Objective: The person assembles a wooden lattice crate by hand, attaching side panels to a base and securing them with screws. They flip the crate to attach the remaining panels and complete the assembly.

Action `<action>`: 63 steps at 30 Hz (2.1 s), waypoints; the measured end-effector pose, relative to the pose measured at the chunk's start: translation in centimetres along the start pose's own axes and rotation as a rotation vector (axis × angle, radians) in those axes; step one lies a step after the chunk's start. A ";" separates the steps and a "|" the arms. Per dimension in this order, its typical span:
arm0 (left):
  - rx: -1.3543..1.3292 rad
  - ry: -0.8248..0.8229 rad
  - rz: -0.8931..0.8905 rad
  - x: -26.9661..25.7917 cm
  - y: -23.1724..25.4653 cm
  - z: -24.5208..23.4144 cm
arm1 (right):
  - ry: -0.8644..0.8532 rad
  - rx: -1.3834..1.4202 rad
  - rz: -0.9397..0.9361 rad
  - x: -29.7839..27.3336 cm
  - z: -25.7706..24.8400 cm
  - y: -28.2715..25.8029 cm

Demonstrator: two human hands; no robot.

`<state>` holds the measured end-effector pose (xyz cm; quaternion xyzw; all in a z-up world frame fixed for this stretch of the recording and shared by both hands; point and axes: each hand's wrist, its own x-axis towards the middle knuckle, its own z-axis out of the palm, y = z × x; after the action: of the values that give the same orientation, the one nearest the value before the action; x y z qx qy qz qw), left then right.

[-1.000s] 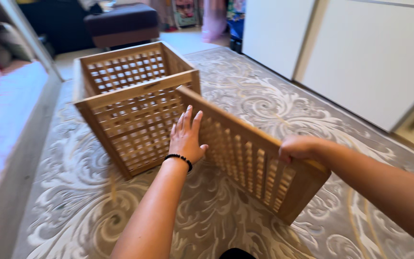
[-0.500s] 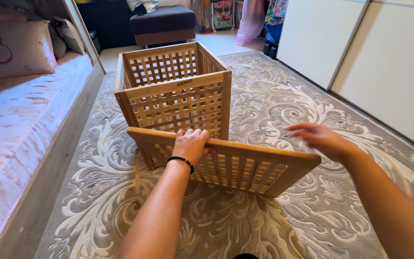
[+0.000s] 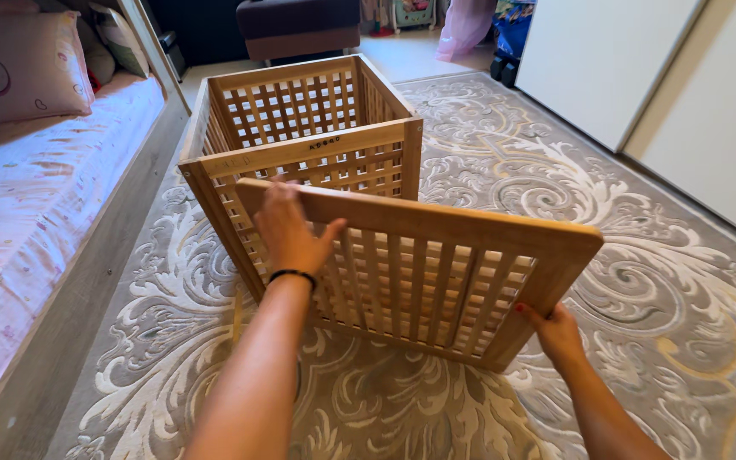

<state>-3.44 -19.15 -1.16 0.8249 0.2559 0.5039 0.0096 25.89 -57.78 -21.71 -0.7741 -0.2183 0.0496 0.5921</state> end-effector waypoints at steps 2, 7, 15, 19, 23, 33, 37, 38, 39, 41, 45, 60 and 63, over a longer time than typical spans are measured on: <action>-0.114 0.064 -0.140 -0.8 -3.9 1.6 | -0.050 0.054 0.035 1.4 -0.3 1.7; -0.386 -0.147 -0.578 -1.9 -10.1 6.1 | -0.061 0.033 -0.040 2.9 -1.0 6.7; -0.586 -0.414 -0.941 -9.2 -18.4 14.7 | -0.065 -0.238 0.011 0.9 2.3 14.1; -0.449 -0.453 -0.987 -12.0 -18.4 17.1 | -0.053 -0.049 0.113 1.7 3.0 15.4; -0.473 -0.251 -0.876 -9.8 -16.4 14.8 | -0.095 -0.129 0.130 4.3 -0.7 11.4; -0.002 -0.123 -0.804 11.1 -14.3 2.3 | -0.226 0.015 -0.092 21.1 -3.0 -12.2; 0.020 -0.108 -0.849 20.4 -16.2 2.0 | -0.142 0.065 -0.148 28.3 0.2 -20.7; 0.032 -0.118 -0.866 22.2 -17.0 2.2 | -0.170 0.087 -0.133 29.9 0.7 -22.5; 0.041 -0.130 -0.886 23.5 -17.8 2.0 | -0.200 0.103 -0.116 31.1 1.5 -24.6; 0.104 -0.184 -0.924 25.3 -19.7 1.9 | -0.214 -0.018 -0.084 33.2 3.5 -28.2; 0.192 -0.267 -0.954 25.9 -23.8 3.0 | -0.232 -0.188 0.002 36.0 7.7 -30.5; 0.177 -0.557 -1.068 27.9 -38.8 15.5 | -0.269 -0.592 0.095 45.1 21.8 -28.5; 0.202 -0.633 -1.072 29.2 -39.5 16.3 | -0.253 -0.658 0.109 46.3 23.3 -28.1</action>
<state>4.50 31.69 4.12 0.6882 0.6648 0.1340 0.2580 51.85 -12.83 6.21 -0.9216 -0.2525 0.1037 0.2761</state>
